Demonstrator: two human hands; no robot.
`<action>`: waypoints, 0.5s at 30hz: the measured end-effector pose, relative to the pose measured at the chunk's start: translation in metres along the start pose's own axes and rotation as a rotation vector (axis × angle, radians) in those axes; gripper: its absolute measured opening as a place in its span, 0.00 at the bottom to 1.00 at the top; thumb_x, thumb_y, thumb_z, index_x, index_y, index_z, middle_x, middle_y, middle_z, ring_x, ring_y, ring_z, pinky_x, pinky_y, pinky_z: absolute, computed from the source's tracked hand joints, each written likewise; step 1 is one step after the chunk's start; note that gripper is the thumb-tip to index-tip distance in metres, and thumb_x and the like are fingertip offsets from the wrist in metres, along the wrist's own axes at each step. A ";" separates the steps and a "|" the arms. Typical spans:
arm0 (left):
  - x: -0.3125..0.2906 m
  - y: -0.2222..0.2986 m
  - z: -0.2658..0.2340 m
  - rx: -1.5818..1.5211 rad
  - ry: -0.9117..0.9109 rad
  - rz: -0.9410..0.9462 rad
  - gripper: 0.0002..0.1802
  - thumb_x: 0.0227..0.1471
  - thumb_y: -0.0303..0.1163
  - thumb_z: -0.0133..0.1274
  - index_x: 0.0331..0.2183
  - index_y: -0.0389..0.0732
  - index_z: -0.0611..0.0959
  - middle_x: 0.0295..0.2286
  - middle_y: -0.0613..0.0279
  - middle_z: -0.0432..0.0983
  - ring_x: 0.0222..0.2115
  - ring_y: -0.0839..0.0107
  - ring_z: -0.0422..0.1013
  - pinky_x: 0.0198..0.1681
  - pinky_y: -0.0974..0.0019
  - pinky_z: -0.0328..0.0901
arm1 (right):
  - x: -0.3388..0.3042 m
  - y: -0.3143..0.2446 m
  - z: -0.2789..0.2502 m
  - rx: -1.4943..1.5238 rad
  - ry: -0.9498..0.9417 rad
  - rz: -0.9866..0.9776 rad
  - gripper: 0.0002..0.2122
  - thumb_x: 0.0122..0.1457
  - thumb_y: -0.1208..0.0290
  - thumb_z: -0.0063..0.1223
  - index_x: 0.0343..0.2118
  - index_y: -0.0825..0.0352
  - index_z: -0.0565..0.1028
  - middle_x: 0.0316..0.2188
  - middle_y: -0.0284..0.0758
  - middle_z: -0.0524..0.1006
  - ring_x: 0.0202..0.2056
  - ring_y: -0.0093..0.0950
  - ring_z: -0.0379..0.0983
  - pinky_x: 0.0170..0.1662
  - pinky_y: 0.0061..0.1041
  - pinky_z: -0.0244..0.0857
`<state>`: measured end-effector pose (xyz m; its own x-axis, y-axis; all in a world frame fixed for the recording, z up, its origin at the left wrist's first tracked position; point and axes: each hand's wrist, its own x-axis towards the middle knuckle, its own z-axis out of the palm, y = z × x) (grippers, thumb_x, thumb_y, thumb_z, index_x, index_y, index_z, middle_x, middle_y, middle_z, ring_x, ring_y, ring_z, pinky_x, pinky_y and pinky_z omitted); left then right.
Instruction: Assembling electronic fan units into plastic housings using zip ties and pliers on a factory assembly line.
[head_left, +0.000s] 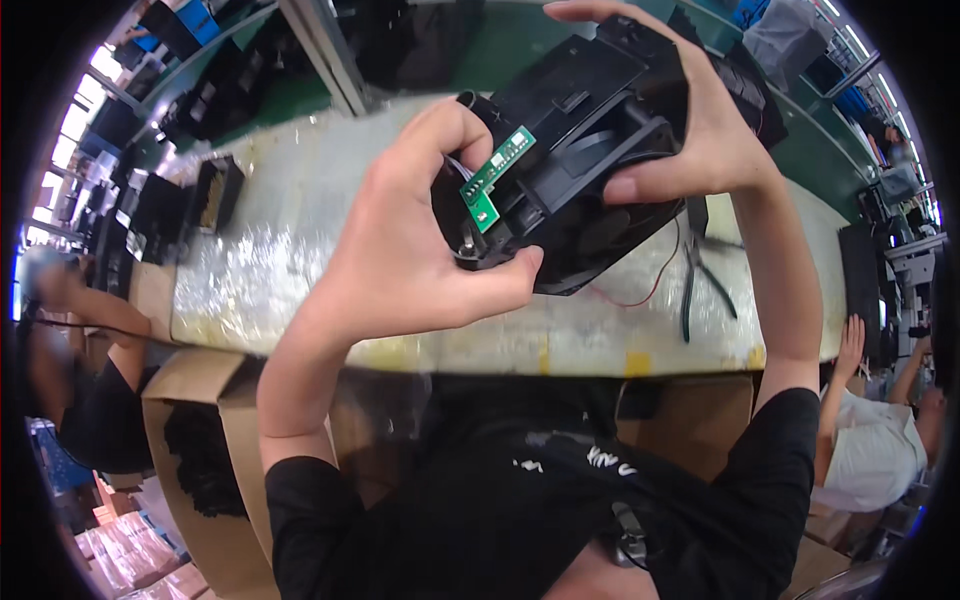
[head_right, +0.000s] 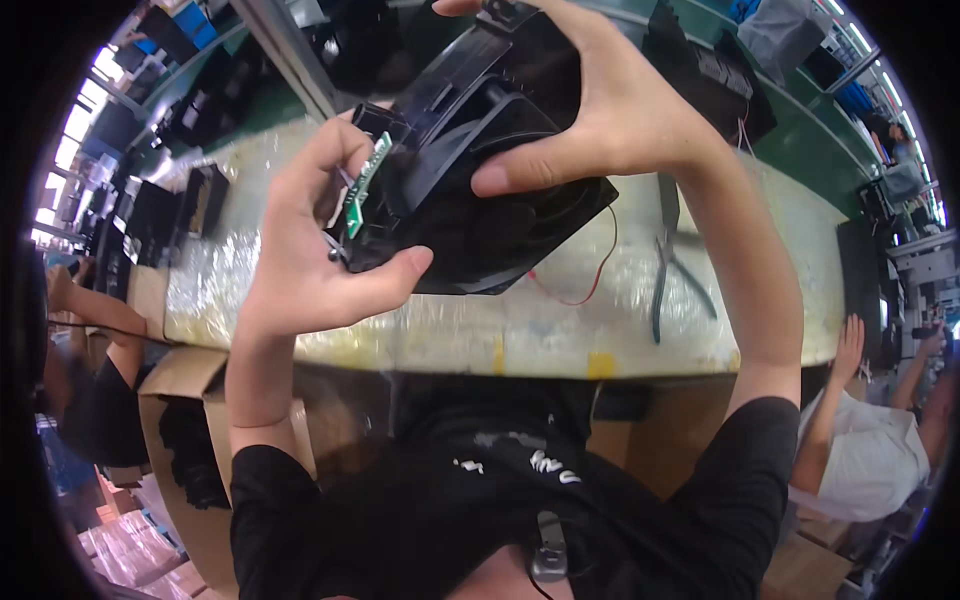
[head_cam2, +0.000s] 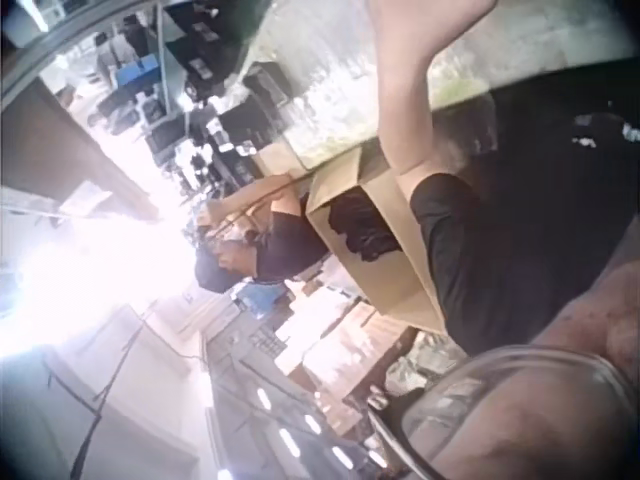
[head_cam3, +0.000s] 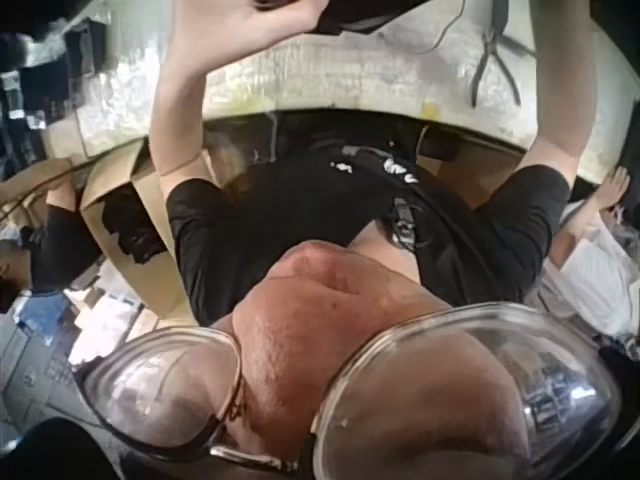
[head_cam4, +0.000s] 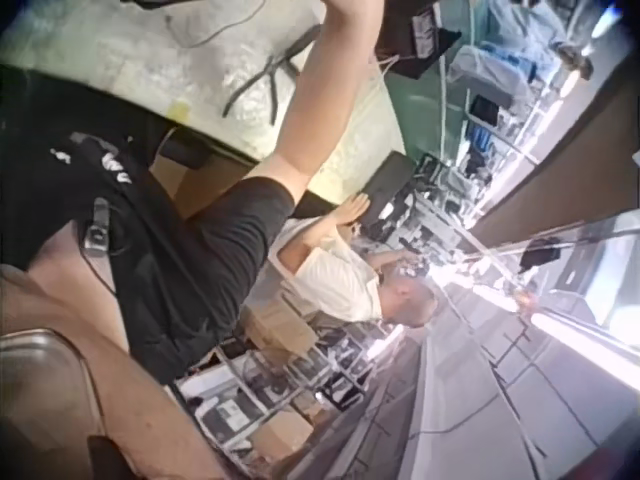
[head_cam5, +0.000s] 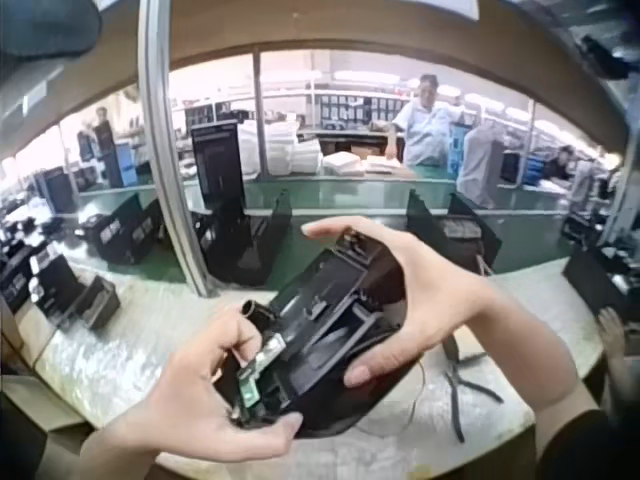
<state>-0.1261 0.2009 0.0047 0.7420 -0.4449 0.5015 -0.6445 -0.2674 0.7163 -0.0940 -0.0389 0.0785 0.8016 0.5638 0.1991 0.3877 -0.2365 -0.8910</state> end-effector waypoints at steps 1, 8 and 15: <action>-0.010 0.004 0.001 0.021 -0.014 0.011 0.27 0.30 0.32 0.66 0.31 0.39 0.67 0.27 0.68 0.57 0.30 0.76 0.57 0.36 0.76 0.54 | -0.009 -0.004 0.009 0.002 0.002 0.042 0.46 0.28 0.65 0.81 0.54 0.71 0.66 0.44 0.37 0.74 0.45 0.24 0.71 0.50 0.23 0.65; -0.075 0.002 -0.012 0.438 -0.086 -0.106 0.47 0.16 0.54 0.78 0.34 0.30 0.75 0.30 0.57 0.72 0.30 0.71 0.65 0.39 0.69 0.63 | -0.042 -0.014 0.057 -0.018 0.201 0.153 0.41 0.28 0.68 0.80 0.49 0.70 0.67 0.40 0.34 0.75 0.42 0.21 0.71 0.48 0.20 0.65; -0.106 0.000 0.005 0.252 0.001 -0.149 0.35 0.30 0.49 0.77 0.22 0.39 0.68 0.12 0.67 0.64 0.14 0.79 0.59 0.19 0.74 0.58 | -0.065 0.001 0.056 -0.103 0.093 0.178 0.33 0.36 0.71 0.77 0.46 0.71 0.69 0.36 0.31 0.76 0.39 0.19 0.72 0.43 0.20 0.67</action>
<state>-0.2055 0.2440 -0.0513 0.8323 -0.3841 0.3998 -0.5535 -0.5338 0.6393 -0.1709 -0.0315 0.0420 0.8982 0.4314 0.0840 0.2771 -0.4075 -0.8701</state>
